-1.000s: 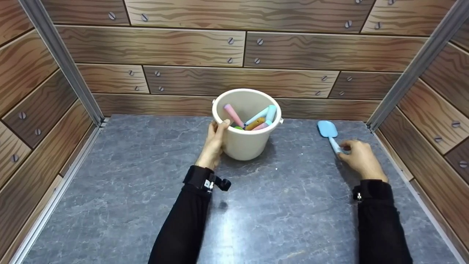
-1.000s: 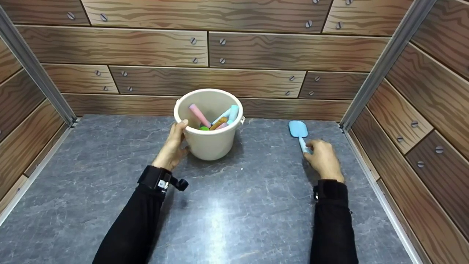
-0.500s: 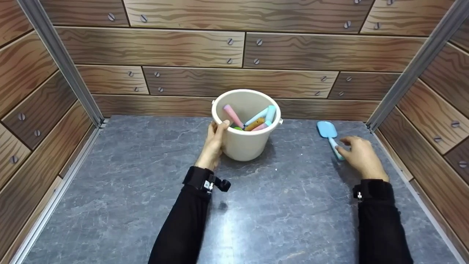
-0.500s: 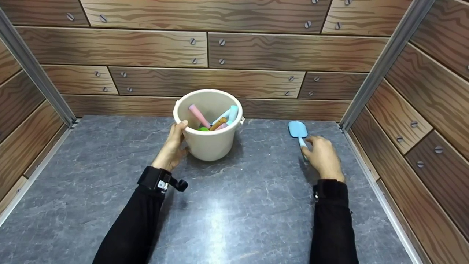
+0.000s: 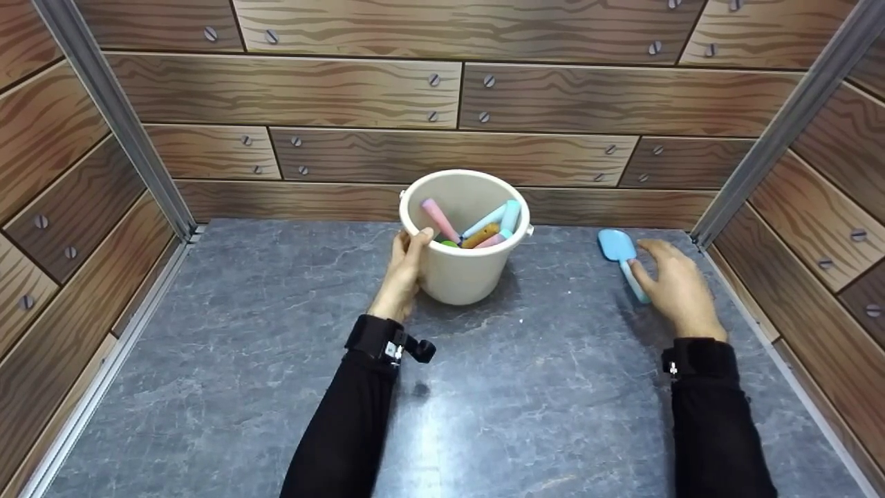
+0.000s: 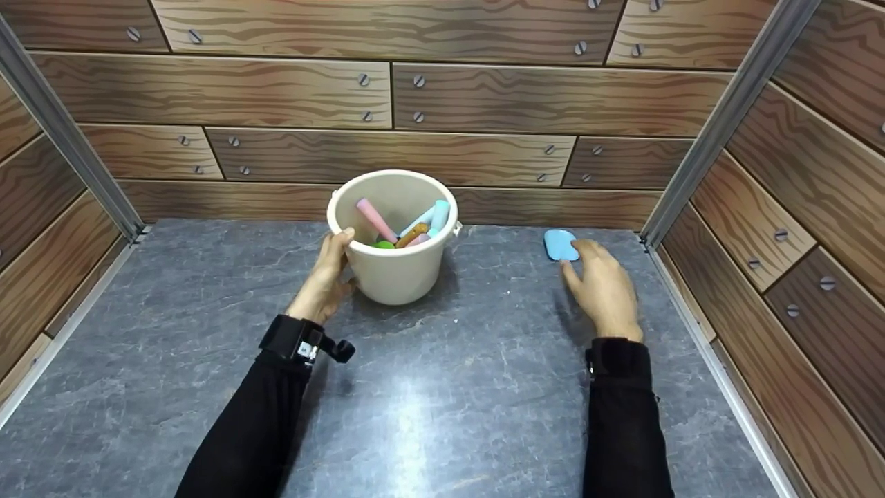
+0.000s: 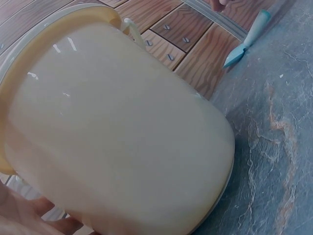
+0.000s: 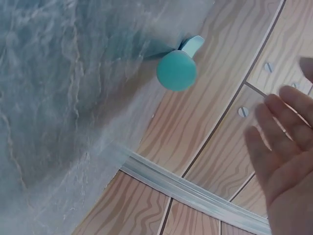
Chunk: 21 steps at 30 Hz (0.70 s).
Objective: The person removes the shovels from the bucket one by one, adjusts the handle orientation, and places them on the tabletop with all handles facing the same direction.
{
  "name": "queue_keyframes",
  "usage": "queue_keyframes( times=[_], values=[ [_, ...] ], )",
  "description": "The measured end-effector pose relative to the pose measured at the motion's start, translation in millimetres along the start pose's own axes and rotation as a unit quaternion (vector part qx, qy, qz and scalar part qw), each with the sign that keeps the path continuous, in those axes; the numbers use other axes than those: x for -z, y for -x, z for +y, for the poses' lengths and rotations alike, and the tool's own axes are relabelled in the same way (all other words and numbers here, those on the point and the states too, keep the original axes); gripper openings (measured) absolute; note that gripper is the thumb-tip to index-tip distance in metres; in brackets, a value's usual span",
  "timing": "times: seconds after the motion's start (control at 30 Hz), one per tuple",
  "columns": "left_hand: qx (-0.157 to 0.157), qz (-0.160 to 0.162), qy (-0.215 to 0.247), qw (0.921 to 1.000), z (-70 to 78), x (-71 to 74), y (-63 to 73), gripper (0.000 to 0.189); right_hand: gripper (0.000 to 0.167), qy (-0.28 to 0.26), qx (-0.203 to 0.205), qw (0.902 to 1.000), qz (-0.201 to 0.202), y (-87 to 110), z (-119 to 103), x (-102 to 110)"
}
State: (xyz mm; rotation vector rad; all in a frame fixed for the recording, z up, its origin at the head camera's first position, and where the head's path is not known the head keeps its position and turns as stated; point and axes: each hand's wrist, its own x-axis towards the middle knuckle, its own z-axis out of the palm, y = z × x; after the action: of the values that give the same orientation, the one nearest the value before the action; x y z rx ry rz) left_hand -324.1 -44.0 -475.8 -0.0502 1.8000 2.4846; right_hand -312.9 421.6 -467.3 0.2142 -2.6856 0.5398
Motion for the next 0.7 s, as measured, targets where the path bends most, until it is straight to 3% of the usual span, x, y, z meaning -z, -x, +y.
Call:
queue_keyframes(
  times=[0.1, 0.2, 0.7],
  values=[
    [0.0, 0.0, -0.002, 1.0, -0.5, 0.2, -0.1, 0.105, 0.053, 0.007, 0.007, 0.9993, 0.037, 0.2, -2, -2],
    [-0.004, 0.0, 0.002, 1.0, -0.6, -0.6, -0.5, 0.103, 0.056, 0.012, 0.007, 0.9988, 0.047, -0.2, -4, -3],
    [-0.001, 0.006, -0.007, 1.0, -0.3, -0.4, -0.9, 0.101, 0.073, 0.028, -0.004, 0.9995, -0.011, -4.3, -20, 1]
  ],
)
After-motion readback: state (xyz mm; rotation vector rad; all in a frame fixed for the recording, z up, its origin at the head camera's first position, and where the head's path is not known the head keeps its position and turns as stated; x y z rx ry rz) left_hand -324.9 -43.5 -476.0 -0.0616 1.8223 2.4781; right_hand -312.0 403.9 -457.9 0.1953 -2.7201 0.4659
